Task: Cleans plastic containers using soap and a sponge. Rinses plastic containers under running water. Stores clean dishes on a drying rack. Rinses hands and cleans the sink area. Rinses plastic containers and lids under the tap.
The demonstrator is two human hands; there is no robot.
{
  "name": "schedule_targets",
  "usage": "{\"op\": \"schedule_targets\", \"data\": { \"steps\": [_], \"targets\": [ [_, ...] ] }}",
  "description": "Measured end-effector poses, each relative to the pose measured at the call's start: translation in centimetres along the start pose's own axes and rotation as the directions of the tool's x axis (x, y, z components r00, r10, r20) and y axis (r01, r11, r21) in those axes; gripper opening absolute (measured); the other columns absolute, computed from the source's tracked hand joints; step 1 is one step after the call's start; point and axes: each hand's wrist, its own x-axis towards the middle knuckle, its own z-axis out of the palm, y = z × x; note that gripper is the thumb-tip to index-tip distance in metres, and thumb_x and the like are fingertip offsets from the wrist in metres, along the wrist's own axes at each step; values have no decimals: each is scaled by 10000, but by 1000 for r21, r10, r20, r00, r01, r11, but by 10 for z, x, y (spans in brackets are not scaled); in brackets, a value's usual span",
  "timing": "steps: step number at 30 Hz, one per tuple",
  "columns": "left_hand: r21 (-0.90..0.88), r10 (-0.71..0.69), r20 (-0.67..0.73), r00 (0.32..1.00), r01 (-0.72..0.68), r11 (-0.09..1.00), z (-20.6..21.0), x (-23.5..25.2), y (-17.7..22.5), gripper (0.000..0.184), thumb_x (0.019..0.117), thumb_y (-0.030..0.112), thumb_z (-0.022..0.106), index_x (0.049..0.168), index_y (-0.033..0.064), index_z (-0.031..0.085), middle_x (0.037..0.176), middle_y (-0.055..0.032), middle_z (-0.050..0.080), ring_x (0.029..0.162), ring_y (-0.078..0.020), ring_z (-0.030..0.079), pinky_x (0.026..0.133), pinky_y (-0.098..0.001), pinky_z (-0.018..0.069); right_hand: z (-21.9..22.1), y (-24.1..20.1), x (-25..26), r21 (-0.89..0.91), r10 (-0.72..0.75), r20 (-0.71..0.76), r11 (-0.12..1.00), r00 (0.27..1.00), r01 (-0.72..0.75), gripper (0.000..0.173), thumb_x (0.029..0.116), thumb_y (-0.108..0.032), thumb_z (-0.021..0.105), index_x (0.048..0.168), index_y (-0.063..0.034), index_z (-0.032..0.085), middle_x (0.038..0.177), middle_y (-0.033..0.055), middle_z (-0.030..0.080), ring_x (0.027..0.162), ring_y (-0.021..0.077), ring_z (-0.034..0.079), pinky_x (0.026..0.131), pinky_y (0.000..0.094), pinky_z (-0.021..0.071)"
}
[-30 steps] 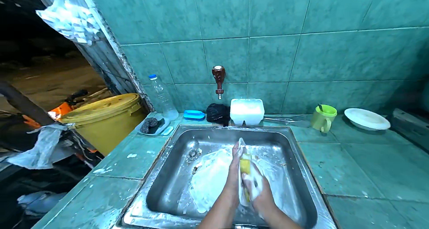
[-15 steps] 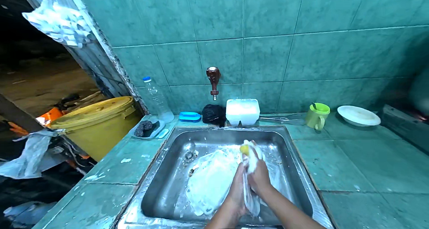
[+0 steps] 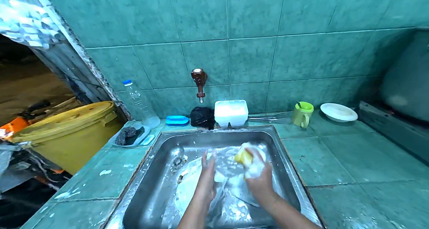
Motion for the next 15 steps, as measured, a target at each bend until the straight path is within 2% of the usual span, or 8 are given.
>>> {"op": "schedule_targets", "data": {
  "steps": [2, 4, 5, 6, 8, 10, 13, 15],
  "targets": [
    [-379, -140, 49, 989, 148, 913, 7, -7, 0, 677, 1046, 650, 289, 1491, 150, 393, 1363, -221, 553, 1121, -401, 620, 788, -594, 550, 3, -7, -19, -34, -198, 13, 980, 980, 198, 322, 784, -94, 692, 1088, -13, 761, 1028, 157, 764, 886, 255, 759, 744, 430, 632],
    [-571, -71, -2, 997, 57, 819, 5, -4, -7, 545, 1077, 551, 309, 1244, 77, 520, 996, -145, 689, 829, -259, 715, 665, -433, 616, 1, -19, -33, -20, -334, 78, 941, 939, 337, 249, 815, -141, 692, 1039, -79, 780, 995, 115, 773, 863, 222, 758, 708, 389, 631],
    [-650, -25, 5, 1000, 22, 760, 0, -3, -9, 471, 1104, 464, 297, 1266, 59, 473, 980, -131, 654, 835, -248, 694, 702, -427, 604, -1, -25, -39, 9, -362, 146, 931, 921, 365, 255, 816, -131, 704, 1055, -97, 786, 1011, 106, 775, 880, 228, 760, 716, 396, 635],
    [-672, -1, -19, 1000, -12, 741, -1, -5, -7, 408, 1116, 418, 256, 1215, 89, 476, 896, -77, 674, 772, -197, 714, 659, -376, 615, -3, -32, -44, 44, -362, 229, 931, 904, 361, 282, 808, -104, 723, 1083, -103, 788, 1027, 112, 773, 897, 256, 760, 723, 428, 633],
    [-708, 104, -5, 995, -77, 703, -4, -7, -6, 473, 1120, 357, 153, 1012, 137, 558, 744, -6, 727, 667, -112, 727, 586, -286, 615, -7, -41, -47, 119, -315, 398, 949, 862, 293, 345, 808, -51, 741, 1144, -118, 777, 1079, 126, 764, 949, 302, 751, 760, 489, 626],
    [-726, 223, 60, 973, -110, 679, -12, -3, -17, 571, 1103, 268, 118, 881, 144, 629, 713, 5, 732, 653, -81, 718, 595, -258, 611, -8, -44, -40, 177, -208, 579, 976, 788, 127, 389, 840, -24, 724, 1222, -95, 739, 1155, 150, 741, 1019, 331, 732, 841, 548, 603],
    [-751, 151, 178, 972, 34, 660, -14, -16, -20, 515, 1071, 271, 172, 873, 118, 622, 742, -47, 734, 663, -134, 727, 593, -303, 619, -10, -44, -13, 81, 72, 789, 972, 610, -219, 397, 933, -128, 699, 1318, -37, 660, 1155, 184, 726, 1049, 309, 709, 948, 528, 543],
    [-741, 113, 264, 958, 127, 660, -13, -27, -20, 514, 1057, 291, 192, 891, 125, 649, 777, -60, 748, 686, -150, 737, 590, -312, 619, -9, -37, 4, 18, 226, 744, 934, 629, -358, 390, 959, -182, 682, 1304, -1, 651, 1153, 186, 716, 1069, 266, 693, 985, 464, 536]
  ]
}}
